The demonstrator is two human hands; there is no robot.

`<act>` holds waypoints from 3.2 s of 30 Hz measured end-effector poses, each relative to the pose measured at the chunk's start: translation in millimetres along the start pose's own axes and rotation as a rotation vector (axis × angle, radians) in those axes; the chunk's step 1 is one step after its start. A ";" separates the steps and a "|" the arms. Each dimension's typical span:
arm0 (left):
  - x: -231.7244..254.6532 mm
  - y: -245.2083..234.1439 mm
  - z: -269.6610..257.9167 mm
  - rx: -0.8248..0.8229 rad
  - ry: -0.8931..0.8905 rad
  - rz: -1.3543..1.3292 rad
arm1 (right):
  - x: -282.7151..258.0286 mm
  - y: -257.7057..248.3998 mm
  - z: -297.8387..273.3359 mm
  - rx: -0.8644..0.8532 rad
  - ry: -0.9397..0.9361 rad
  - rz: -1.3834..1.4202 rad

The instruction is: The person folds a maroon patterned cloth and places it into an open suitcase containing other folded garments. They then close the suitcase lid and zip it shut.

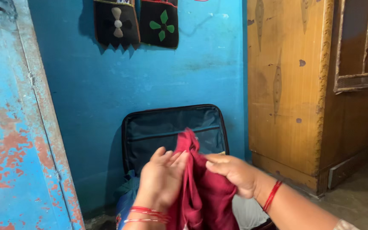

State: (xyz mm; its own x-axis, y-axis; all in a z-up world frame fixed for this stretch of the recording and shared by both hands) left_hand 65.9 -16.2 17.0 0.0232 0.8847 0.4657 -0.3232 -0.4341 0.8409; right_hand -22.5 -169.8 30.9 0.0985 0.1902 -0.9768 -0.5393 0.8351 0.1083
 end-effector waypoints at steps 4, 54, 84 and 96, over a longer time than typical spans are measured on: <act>-27.1 25.2 -7.1 -0.036 -0.013 0.166 | 26.2 -4.1 15.7 0.225 -0.093 0.106; 15.2 35.6 -74.9 -0.813 0.273 1.700 | -29.6 -72.5 15.3 0.171 -0.215 -0.147; 10.1 15.3 -50.1 -0.117 0.543 1.975 | 18.0 31.4 3.3 0.269 -0.382 -0.800; 8.1 -33.8 -86.1 -0.570 -0.705 1.169 | 12.8 -41.8 14.6 0.489 -0.335 -0.209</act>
State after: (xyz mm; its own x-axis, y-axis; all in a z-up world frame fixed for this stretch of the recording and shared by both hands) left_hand -4.4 20.2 -31.4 -0.1160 -0.2473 0.9620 -0.7974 -0.5543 -0.2386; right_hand 13.5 -194.8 16.6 0.4603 0.0828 -0.8839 -0.0433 0.9966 0.0708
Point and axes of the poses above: each hand's wrist, its own z-axis towards the middle knuckle, its own y-axis out of the palm, x = y × z, the point moved 7 cm from there along z, towards the middle knuckle, and after that the axes turned 4 degrees about y, right-handed, at the moved point
